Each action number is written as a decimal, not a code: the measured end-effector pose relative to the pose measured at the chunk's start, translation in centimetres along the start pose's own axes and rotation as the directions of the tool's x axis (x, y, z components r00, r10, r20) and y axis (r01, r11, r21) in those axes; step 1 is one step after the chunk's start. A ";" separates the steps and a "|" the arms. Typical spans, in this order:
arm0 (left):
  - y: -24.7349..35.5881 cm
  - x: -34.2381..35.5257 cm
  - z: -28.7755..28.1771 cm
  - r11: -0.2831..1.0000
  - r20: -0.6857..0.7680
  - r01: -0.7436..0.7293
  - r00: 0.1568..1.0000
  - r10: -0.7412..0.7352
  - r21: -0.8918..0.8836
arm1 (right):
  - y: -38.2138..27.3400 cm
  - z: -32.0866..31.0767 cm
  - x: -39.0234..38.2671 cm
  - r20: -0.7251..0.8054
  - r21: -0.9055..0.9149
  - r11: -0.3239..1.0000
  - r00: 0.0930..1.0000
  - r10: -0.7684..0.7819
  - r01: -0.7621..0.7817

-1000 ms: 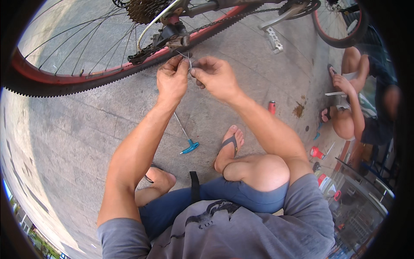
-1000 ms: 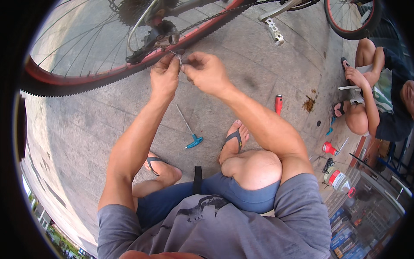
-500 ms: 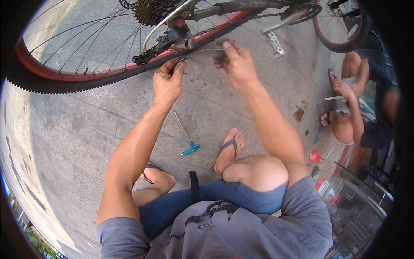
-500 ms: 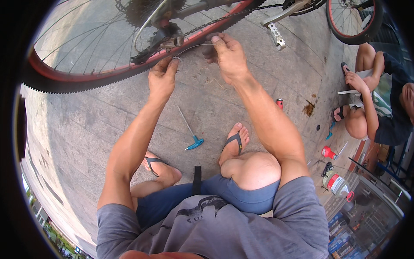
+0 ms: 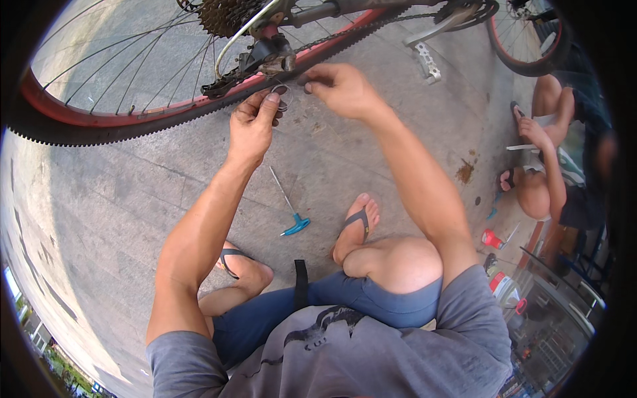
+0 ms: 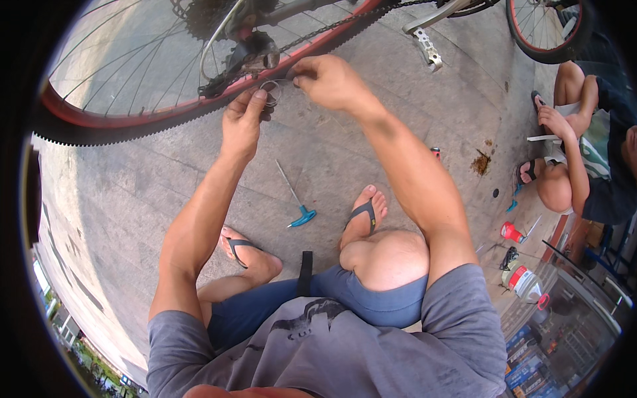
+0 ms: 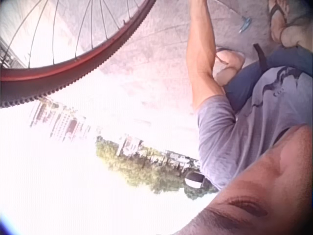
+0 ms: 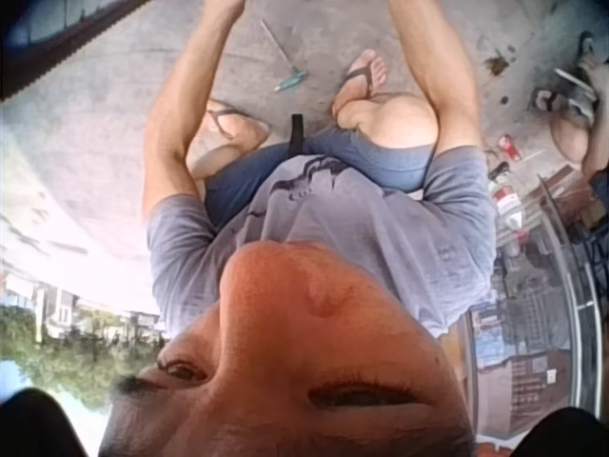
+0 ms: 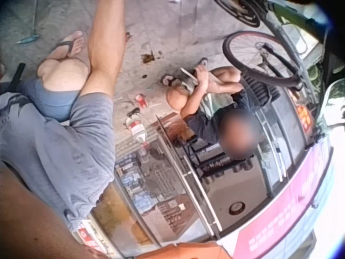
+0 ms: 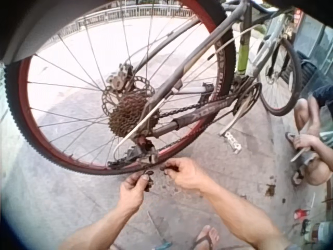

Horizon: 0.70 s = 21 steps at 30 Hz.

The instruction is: The person sits on the ground and adjusts the rear derailleur and chain of a bicycle using a screwdriver and hands. They manipulate the derailleur cable and chain, then test the wheel rotation to check the adjustment.

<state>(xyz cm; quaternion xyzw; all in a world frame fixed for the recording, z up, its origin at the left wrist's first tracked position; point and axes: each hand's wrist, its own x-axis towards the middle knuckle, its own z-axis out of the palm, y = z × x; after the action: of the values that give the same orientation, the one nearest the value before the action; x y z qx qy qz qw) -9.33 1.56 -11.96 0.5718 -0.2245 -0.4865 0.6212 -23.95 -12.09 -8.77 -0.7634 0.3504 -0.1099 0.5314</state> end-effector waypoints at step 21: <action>2.5 -3.3 -3.2 0.687 0.390 -0.604 0.793 0.468 0.404 | 2.2 4.0 0.5 0.081 0.250 0.967 0.994 -0.079 0.057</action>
<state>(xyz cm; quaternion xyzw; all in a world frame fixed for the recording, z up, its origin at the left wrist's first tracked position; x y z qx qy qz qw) -7.13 5.63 -9.48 0.5550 -0.5811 -0.2739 0.5284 -22.34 -9.87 -12.53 -0.7070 0.2835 -0.1362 0.6334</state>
